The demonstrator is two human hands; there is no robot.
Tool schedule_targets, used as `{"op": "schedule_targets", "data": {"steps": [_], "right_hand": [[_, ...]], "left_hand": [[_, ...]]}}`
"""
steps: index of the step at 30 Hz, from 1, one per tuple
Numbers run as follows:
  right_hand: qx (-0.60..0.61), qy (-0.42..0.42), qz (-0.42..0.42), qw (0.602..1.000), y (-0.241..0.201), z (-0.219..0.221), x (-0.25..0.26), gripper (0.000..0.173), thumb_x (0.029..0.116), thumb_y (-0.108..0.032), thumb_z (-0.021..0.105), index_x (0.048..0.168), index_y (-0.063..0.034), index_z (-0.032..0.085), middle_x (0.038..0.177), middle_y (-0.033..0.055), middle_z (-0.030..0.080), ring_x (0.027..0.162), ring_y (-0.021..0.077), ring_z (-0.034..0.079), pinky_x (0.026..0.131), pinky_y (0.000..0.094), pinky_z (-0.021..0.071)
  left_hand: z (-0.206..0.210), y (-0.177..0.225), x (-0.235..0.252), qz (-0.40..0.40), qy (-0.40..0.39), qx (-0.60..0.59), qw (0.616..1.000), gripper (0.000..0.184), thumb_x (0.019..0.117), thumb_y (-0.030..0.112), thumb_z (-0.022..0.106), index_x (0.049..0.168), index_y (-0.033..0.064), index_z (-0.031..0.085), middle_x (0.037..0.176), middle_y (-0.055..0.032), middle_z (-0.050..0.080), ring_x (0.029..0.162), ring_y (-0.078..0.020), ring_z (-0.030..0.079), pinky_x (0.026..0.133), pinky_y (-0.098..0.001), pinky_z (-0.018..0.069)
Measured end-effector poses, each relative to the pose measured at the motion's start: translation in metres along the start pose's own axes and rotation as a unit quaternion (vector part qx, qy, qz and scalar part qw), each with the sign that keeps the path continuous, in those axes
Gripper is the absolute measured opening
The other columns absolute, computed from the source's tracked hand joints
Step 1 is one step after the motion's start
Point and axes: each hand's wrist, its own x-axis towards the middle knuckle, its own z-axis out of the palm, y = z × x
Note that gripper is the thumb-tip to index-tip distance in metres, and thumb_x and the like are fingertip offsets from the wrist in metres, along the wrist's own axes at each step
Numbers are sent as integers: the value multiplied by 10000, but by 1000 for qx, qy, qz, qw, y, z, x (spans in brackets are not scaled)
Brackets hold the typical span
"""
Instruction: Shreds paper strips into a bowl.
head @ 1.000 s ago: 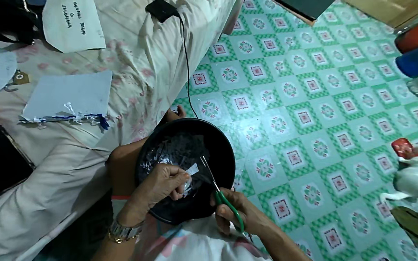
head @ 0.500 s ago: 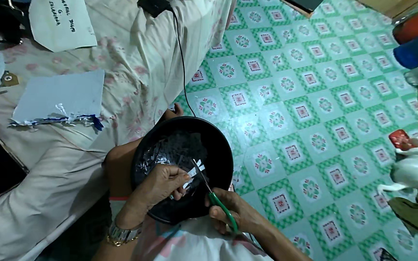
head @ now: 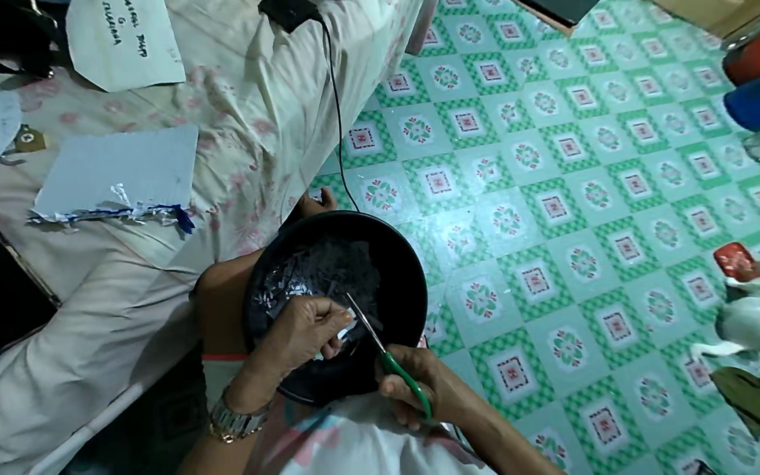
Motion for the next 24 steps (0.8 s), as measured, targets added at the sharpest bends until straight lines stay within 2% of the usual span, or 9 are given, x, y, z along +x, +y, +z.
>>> {"op": "schedule_targets", "data": {"steps": [3,5,7,9,11,13,18,20,24], "right_hand": [[-5,-10,9,1000,0,-6,-4,351,919,-488,705,928,-154,599,621,-145,595,501,-37,586,477,147,505],[-48,-38,30,998,-2,-13,-10,473,909,-556,673,1020,-106,580,678,-126,602,572,-25,600,552,163,520],[-75,-58,30,995,0,-20,-14,619,891,-626,652,1111,-53,572,726,-104,614,634,-22,598,619,177,520],[-79,-64,15,995,1,-25,-17,677,891,-640,644,1167,-29,549,781,-95,641,691,-25,615,674,183,533],[-79,-57,-2,995,1,-28,-19,722,887,-651,638,1211,-15,531,829,-97,651,732,-35,616,697,169,525],[-72,-50,-16,996,2,-31,-20,716,895,-649,632,1238,-32,514,863,-110,654,770,-41,621,715,159,520],[-63,-17,-45,997,6,-31,-22,715,924,-634,601,1254,-7,504,887,-91,668,804,-13,651,753,188,548],[-46,-11,-43,998,10,-32,-23,722,921,-637,604,1255,-7,497,891,-90,672,805,-3,659,753,198,557],[-42,3,-34,999,15,-37,-25,698,921,-623,612,1244,-13,508,880,-104,675,779,-14,655,728,180,550]], "left_hand": [[-9,5,-2,-6,39,133,990,127,997,80,635,923,-12,682,691,40,608,565,23,562,575,-144,498],[-14,12,1,-22,69,274,959,227,986,178,692,940,-43,706,783,-83,653,651,-108,580,663,-293,515],[-13,14,7,-23,69,375,924,300,974,241,716,935,-56,720,849,-186,684,783,-293,640,766,-484,511],[-4,20,19,-62,13,461,885,308,1014,246,653,1122,-35,721,1068,-255,705,1053,-431,663,938,-613,479],[9,19,37,-82,-64,525,845,308,1045,190,585,1278,8,672,1231,-253,668,1198,-446,611,1009,-618,445],[23,13,55,-71,-130,571,807,319,1046,107,543,1332,2,639,1293,-257,639,1241,-445,587,1025,-604,440],[54,13,78,-99,-225,652,717,295,1044,-51,416,1278,-120,584,1347,-292,581,1290,-446,546,1046,-570,428],[54,10,80,-104,-229,647,720,291,1048,-49,413,1271,-137,577,1353,-307,571,1303,-455,532,1062,-572,414],[40,3,82,-111,-174,606,769,268,1025,10,517,1243,-104,624,1304,-294,610,1263,-455,562,1032,-597,430]]}}
